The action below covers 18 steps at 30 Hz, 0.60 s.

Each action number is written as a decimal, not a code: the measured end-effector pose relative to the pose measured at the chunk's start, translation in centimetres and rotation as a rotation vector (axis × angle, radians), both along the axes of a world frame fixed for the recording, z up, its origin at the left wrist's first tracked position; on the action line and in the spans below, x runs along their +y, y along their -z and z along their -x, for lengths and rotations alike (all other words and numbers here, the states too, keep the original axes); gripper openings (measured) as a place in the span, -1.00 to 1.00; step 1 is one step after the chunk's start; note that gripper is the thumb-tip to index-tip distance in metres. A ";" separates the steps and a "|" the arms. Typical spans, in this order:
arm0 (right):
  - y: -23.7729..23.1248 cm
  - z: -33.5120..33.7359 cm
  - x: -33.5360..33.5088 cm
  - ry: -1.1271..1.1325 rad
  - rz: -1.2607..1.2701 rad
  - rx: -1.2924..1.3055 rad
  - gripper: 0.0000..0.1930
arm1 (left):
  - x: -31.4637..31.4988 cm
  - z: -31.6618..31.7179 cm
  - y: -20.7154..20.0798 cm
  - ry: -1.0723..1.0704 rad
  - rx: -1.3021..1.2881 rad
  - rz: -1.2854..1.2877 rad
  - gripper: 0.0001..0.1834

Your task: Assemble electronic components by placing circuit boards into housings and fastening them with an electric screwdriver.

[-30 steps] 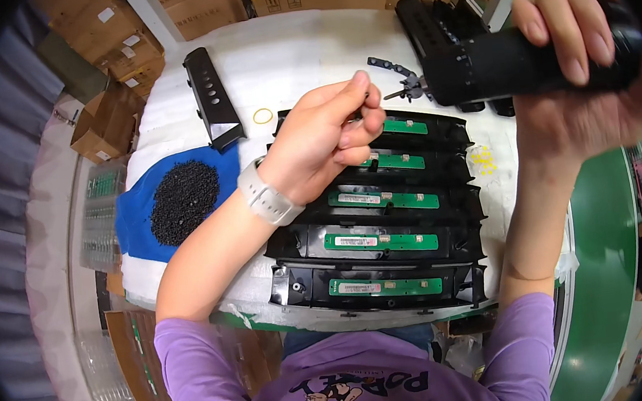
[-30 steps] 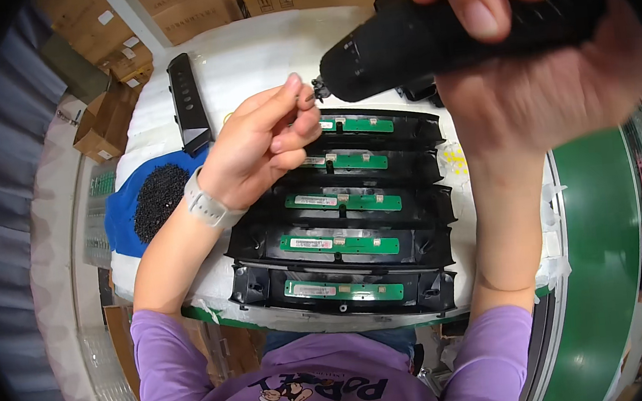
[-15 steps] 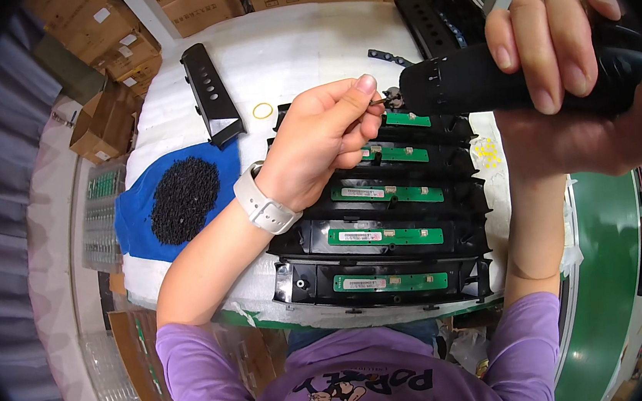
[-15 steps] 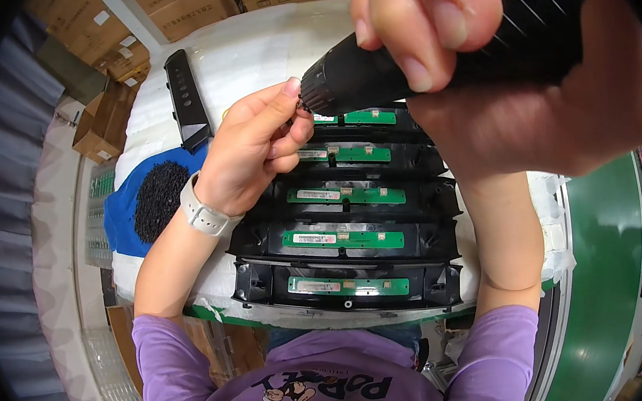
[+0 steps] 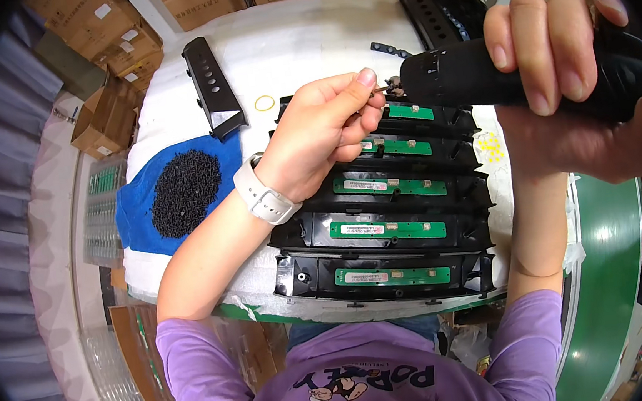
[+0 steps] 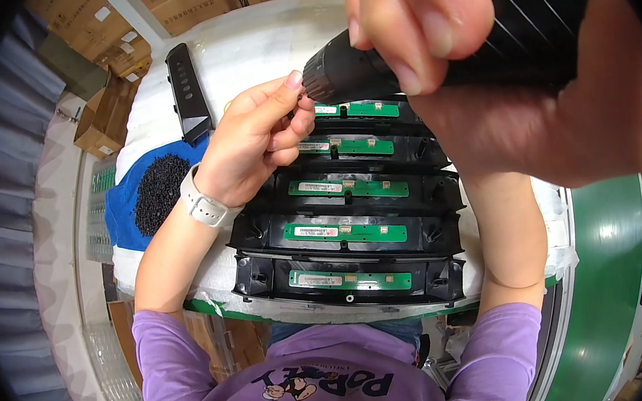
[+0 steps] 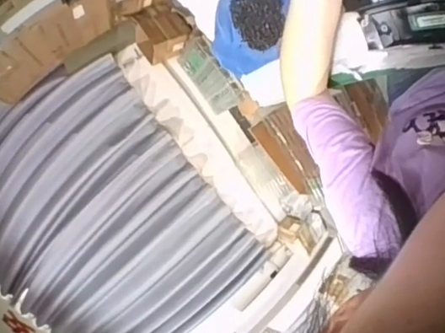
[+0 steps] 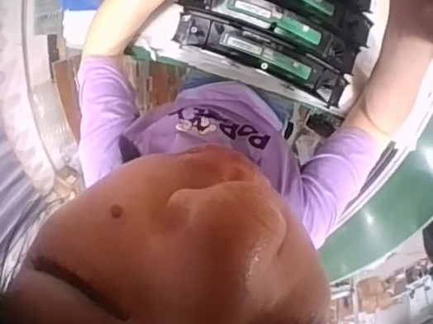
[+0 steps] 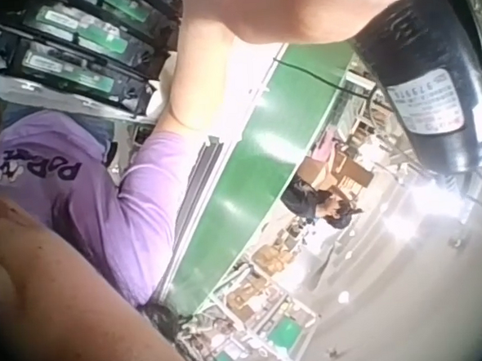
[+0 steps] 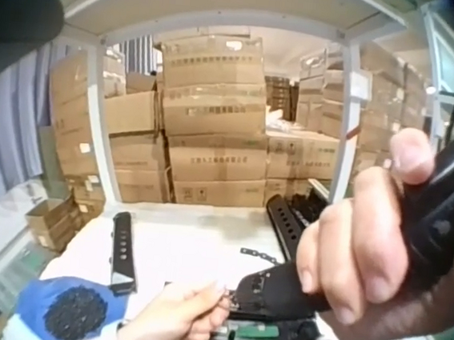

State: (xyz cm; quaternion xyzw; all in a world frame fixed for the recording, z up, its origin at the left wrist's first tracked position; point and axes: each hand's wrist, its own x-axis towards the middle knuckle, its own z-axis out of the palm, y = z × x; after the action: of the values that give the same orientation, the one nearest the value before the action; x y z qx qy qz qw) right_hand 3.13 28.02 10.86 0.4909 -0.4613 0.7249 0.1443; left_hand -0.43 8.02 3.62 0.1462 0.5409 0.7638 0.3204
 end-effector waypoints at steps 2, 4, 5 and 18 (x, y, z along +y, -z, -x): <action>0.1 0.0 -0.3 0.000 -0.004 0.001 -0.44 | 0.0 0.1 0.1 0.002 -0.003 0.001 -0.68; 0.1 0.1 -0.4 0.001 -0.008 0.003 -0.44 | 0.0 0.1 0.2 0.005 -0.007 -0.012 -0.68; 0.1 0.1 -0.4 0.002 -0.011 0.003 -0.44 | 0.0 0.1 0.2 0.005 -0.008 -0.012 -0.68; 0.2 -0.2 -0.8 0.006 -0.049 0.020 -0.43 | -0.1 0.2 0.3 0.003 -0.016 -0.002 -0.70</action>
State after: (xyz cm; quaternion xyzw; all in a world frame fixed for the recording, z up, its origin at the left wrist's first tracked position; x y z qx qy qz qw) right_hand 3.30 27.19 10.63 0.5001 -0.4789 0.7080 0.1388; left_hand -0.68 7.95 3.29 0.1413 0.5375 0.7650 0.3255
